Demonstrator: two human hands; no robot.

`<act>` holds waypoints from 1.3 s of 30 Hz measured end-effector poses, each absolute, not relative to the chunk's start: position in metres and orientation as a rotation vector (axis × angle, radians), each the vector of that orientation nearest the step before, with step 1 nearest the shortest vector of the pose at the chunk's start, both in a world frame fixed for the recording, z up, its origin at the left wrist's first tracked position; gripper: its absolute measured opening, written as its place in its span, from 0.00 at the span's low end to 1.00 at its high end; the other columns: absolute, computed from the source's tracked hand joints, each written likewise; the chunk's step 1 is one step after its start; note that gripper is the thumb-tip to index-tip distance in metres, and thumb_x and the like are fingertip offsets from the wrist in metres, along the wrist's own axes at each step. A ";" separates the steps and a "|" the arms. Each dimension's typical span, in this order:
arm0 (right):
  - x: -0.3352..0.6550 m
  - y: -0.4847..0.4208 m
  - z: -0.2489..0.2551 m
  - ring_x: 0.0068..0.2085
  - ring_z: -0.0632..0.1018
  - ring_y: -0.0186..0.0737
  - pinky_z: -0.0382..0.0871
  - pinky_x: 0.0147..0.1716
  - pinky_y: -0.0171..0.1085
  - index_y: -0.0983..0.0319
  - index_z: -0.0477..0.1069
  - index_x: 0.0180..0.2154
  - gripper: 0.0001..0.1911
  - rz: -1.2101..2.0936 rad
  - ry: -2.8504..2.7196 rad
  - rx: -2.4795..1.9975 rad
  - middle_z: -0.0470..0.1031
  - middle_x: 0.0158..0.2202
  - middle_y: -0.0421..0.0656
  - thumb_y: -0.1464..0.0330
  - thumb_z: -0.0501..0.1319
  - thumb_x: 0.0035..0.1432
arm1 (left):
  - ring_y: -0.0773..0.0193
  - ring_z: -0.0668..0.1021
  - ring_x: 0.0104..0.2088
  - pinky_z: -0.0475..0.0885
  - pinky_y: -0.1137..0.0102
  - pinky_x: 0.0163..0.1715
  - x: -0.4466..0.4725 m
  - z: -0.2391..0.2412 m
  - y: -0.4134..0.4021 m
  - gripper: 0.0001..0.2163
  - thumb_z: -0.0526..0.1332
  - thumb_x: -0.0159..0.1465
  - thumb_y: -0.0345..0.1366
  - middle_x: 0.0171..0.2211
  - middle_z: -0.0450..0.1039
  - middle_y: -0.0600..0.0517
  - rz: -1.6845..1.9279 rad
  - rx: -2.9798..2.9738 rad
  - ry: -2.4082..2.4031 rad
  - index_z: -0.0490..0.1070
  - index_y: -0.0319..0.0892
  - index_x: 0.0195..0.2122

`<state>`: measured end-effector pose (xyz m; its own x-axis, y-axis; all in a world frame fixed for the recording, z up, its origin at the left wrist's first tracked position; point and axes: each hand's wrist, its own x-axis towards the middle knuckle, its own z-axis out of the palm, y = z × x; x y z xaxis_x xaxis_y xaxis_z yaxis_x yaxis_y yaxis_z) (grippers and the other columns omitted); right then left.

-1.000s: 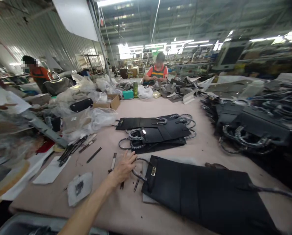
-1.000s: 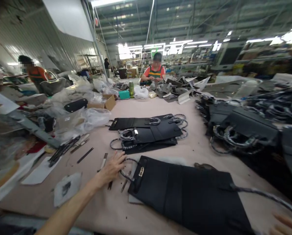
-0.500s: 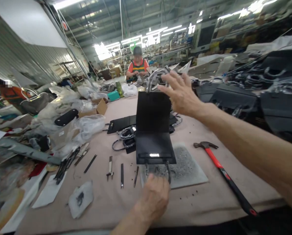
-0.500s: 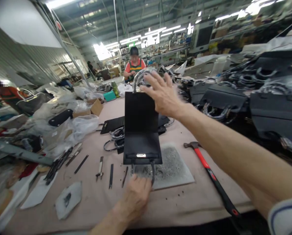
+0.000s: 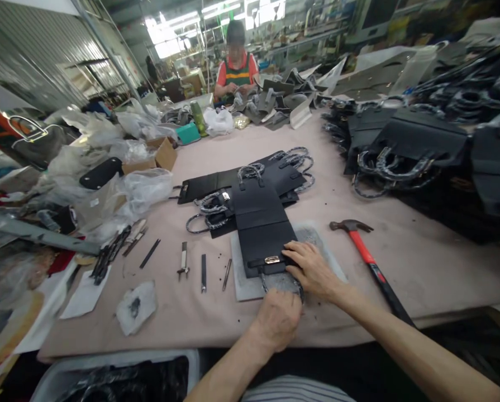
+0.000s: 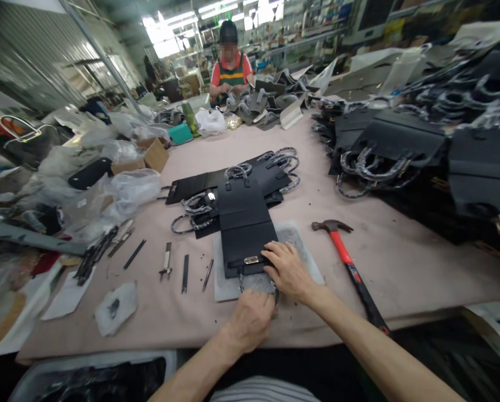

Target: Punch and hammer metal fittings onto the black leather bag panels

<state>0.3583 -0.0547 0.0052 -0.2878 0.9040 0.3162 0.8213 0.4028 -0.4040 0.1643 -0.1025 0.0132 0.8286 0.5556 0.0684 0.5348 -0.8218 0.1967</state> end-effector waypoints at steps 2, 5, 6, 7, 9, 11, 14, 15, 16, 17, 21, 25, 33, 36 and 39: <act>0.354 -0.058 0.005 0.60 0.72 0.56 0.61 0.62 0.60 0.59 0.74 0.53 0.17 0.221 -2.135 -1.487 0.74 0.58 0.51 0.69 0.61 0.63 | 0.53 0.78 0.34 0.69 0.59 0.33 0.169 0.009 -0.108 0.02 0.59 0.69 0.31 0.34 0.76 0.45 0.206 2.836 0.885 0.69 0.39 0.39; 0.347 -0.056 0.006 0.55 0.73 0.54 0.67 0.57 0.56 0.61 0.75 0.50 0.15 0.258 -2.097 -1.496 0.75 0.54 0.52 0.70 0.63 0.62 | 0.54 0.77 0.33 0.69 0.60 0.32 0.174 0.004 -0.113 0.03 0.58 0.71 0.32 0.34 0.76 0.46 0.246 2.831 0.938 0.69 0.39 0.39; 0.345 -0.055 0.005 0.53 0.74 0.53 0.69 0.55 0.54 0.61 0.76 0.48 0.13 0.272 -2.087 -1.491 0.75 0.52 0.52 0.71 0.62 0.62 | 0.54 0.77 0.33 0.69 0.59 0.32 0.174 0.003 -0.114 0.03 0.58 0.71 0.32 0.34 0.75 0.47 0.253 2.832 0.943 0.69 0.39 0.39; 0.343 -0.053 0.005 0.51 0.74 0.52 0.70 0.53 0.52 0.61 0.76 0.47 0.11 0.282 -2.077 -1.485 0.76 0.50 0.51 0.72 0.61 0.62 | 0.54 0.77 0.34 0.69 0.59 0.32 0.174 0.003 -0.115 0.03 0.58 0.71 0.32 0.34 0.75 0.47 0.252 2.831 0.947 0.69 0.39 0.40; 0.342 -0.051 0.004 0.48 0.73 0.50 0.70 0.51 0.51 0.60 0.76 0.43 0.08 0.282 -2.049 -1.475 0.77 0.47 0.49 0.72 0.60 0.63 | 0.54 0.77 0.35 0.70 0.59 0.33 0.173 0.002 -0.116 0.03 0.59 0.70 0.32 0.35 0.75 0.47 0.237 2.812 0.960 0.68 0.39 0.40; 0.342 -0.049 0.002 0.48 0.73 0.50 0.70 0.50 0.51 0.60 0.76 0.41 0.07 0.270 -2.019 -1.468 0.77 0.46 0.49 0.71 0.60 0.64 | 0.53 0.78 0.36 0.70 0.59 0.34 0.174 0.002 -0.116 0.03 0.60 0.69 0.33 0.35 0.75 0.46 0.212 2.784 0.973 0.69 0.39 0.40; 0.344 -0.049 0.000 0.46 0.73 0.50 0.69 0.49 0.50 0.59 0.76 0.41 0.07 0.267 -2.009 -1.454 0.77 0.45 0.48 0.71 0.60 0.64 | 0.53 0.78 0.36 0.71 0.59 0.36 0.178 0.003 -0.117 0.04 0.61 0.69 0.33 0.35 0.76 0.45 0.182 2.757 0.986 0.70 0.38 0.40; 0.345 -0.049 0.000 0.46 0.73 0.49 0.69 0.48 0.50 0.59 0.76 0.40 0.07 0.266 -2.013 -1.449 0.77 0.45 0.48 0.71 0.60 0.63 | 0.53 0.79 0.37 0.71 0.59 0.37 0.180 0.004 -0.117 0.04 0.61 0.69 0.33 0.35 0.76 0.45 0.174 2.750 0.989 0.70 0.38 0.40; 0.346 -0.049 -0.001 0.46 0.73 0.49 0.69 0.48 0.50 0.59 0.76 0.40 0.07 0.265 -2.015 -1.443 0.77 0.45 0.48 0.71 0.60 0.63 | 0.53 0.79 0.37 0.71 0.59 0.37 0.181 0.005 -0.117 0.04 0.61 0.69 0.34 0.35 0.76 0.44 0.168 2.740 0.992 0.70 0.37 0.40; 0.347 -0.050 -0.002 0.46 0.73 0.50 0.69 0.49 0.50 0.59 0.76 0.41 0.07 0.263 -2.016 -1.437 0.77 0.45 0.48 0.70 0.60 0.63 | 0.53 0.79 0.37 0.72 0.59 0.38 0.182 0.007 -0.117 0.05 0.62 0.69 0.34 0.35 0.77 0.44 0.168 2.729 0.993 0.70 0.37 0.40; 0.348 -0.053 -0.011 0.49 0.74 0.51 0.69 0.52 0.52 0.59 0.76 0.45 0.10 0.235 -1.998 -1.398 0.77 0.48 0.49 0.67 0.59 0.65 | 0.53 0.80 0.40 0.72 0.60 0.41 0.171 0.023 -0.118 0.12 0.61 0.71 0.43 0.38 0.78 0.44 0.270 2.681 0.927 0.71 0.37 0.42; 0.348 -0.053 -0.021 0.49 0.74 0.52 0.69 0.52 0.53 0.59 0.76 0.46 0.11 0.192 -1.966 -1.384 0.77 0.48 0.49 0.65 0.58 0.66 | 0.56 0.80 0.43 0.71 0.61 0.46 0.133 0.041 -0.106 0.11 0.55 0.74 0.40 0.40 0.79 0.46 0.560 2.610 1.041 0.73 0.40 0.43; 0.350 -0.050 -0.031 0.47 0.75 0.54 0.70 0.49 0.55 0.57 0.77 0.45 0.12 0.149 -1.956 -1.369 0.78 0.46 0.49 0.61 0.57 0.67 | 0.50 0.80 0.50 0.72 0.62 0.50 -0.003 0.058 -0.020 0.09 0.61 0.69 0.36 0.48 0.79 0.39 0.397 1.846 2.408 0.76 0.39 0.46; 0.350 -0.048 -0.034 0.47 0.76 0.55 0.70 0.47 0.55 0.57 0.76 0.45 0.13 0.119 -1.967 -1.350 0.78 0.46 0.49 0.60 0.57 0.67 | 0.47 0.80 0.52 0.72 0.63 0.50 -0.036 0.059 0.012 0.14 0.65 0.66 0.42 0.48 0.80 0.35 0.160 1.582 2.453 0.77 0.36 0.45; 0.349 -0.049 -0.031 0.47 0.76 0.54 0.70 0.48 0.55 0.57 0.77 0.44 0.12 0.120 -1.960 -1.357 0.78 0.46 0.49 0.61 0.57 0.67 | 0.46 0.82 0.46 0.74 0.64 0.45 -0.052 0.057 0.037 0.13 0.72 0.58 0.42 0.40 0.82 0.35 0.112 1.481 2.394 0.78 0.37 0.36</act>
<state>0.3491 -0.0486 -0.0310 -0.1699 0.8415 0.5128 0.7727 0.4367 -0.4606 -0.0523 0.0367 0.0569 -0.4099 0.8827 -0.2300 0.8573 0.4589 0.2334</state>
